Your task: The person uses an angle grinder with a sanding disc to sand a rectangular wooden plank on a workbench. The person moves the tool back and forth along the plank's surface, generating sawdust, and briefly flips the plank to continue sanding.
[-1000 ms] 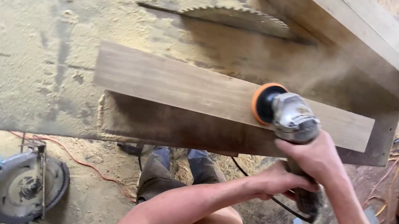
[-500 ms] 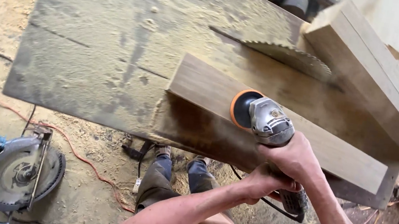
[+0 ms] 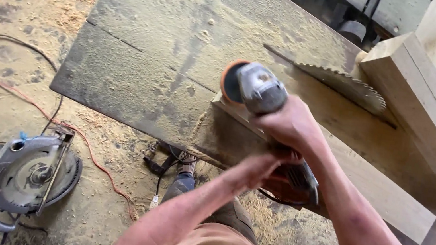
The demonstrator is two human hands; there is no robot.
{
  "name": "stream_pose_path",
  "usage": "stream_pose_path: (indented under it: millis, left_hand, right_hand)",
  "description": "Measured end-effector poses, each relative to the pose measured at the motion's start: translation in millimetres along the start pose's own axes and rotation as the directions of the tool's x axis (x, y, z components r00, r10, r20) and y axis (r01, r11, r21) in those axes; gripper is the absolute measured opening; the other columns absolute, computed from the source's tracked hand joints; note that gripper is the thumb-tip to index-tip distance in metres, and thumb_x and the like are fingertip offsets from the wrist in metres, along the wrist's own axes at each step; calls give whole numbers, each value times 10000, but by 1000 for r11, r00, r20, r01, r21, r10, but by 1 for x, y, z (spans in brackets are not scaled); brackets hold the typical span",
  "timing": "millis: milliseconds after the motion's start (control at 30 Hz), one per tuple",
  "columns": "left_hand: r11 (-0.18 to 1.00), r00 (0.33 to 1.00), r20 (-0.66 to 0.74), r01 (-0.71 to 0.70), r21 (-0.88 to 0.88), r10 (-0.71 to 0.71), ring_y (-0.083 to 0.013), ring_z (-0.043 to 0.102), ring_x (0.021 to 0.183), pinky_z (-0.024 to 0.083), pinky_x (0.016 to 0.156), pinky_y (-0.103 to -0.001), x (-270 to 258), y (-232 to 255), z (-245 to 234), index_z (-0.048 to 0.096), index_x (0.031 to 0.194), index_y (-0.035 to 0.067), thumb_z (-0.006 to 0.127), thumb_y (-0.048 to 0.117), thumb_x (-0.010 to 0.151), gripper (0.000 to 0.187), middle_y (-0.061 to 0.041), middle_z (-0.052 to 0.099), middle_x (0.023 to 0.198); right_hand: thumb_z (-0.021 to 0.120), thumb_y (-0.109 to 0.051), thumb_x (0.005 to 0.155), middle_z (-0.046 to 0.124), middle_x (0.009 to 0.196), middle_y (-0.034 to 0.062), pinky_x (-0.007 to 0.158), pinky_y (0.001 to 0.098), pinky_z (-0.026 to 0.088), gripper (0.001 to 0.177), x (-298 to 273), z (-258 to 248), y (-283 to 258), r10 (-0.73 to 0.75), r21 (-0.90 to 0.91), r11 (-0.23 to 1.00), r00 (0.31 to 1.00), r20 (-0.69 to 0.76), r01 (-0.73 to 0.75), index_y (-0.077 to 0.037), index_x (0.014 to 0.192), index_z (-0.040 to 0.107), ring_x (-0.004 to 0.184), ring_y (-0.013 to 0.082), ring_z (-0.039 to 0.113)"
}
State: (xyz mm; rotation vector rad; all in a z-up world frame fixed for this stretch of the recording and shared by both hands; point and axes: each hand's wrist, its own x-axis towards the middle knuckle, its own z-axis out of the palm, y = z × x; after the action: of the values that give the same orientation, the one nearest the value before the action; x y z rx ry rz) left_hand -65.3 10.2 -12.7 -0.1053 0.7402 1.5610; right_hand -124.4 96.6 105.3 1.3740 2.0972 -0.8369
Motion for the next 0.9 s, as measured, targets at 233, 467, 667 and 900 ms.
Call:
stream_pose_path:
  millis: [233, 467, 667, 900]
  left_hand:
    - [996, 998, -64, 27, 84, -22, -402, 730, 916, 607, 815, -618, 14, 7, 3, 679, 1160, -50, 817, 221, 769, 496, -227, 708, 1011]
    - [962, 974, 30, 219, 162, -226, -346, 705, 950, 582, 840, -566, 24, -101, 55, 624, 1190, -72, 866, 271, 734, 620, -185, 658, 1038]
    - [882, 896, 135, 373, 289, -423, -422, 709, 913, 566, 818, -587, 35, -183, 119, 633, 1154, -145, 864, 252, 753, 610, -264, 666, 988]
    - [746, 783, 130, 510, 428, -609, -392, 720, 900, 577, 804, -568, 57, -271, 187, 651, 1178, -95, 888, 283, 699, 655, -226, 699, 980]
  right_hand:
    - [845, -472, 572, 761, 1032, 143, 892, 472, 548, 598, 10, -14, 3, 16, 54, 998, 999, -33, -14, -96, 1030, 762, 1078, 298, 718]
    - [858, -484, 555, 750, 1044, 212, 838, 516, 531, 638, -4, -30, 133, 204, 173, 965, 978, -36, -195, -55, 1016, 753, 1089, 352, 709]
    - [883, -411, 568, 744, 1021, 239, 822, 495, 518, 608, -25, -46, 274, 390, 392, 852, 920, -34, -346, -10, 1005, 747, 1060, 346, 711]
    - [935, -349, 561, 746, 911, 216, 753, 483, 504, 509, -41, -54, 424, 533, 571, 721, 841, -94, -393, -25, 917, 772, 943, 311, 719]
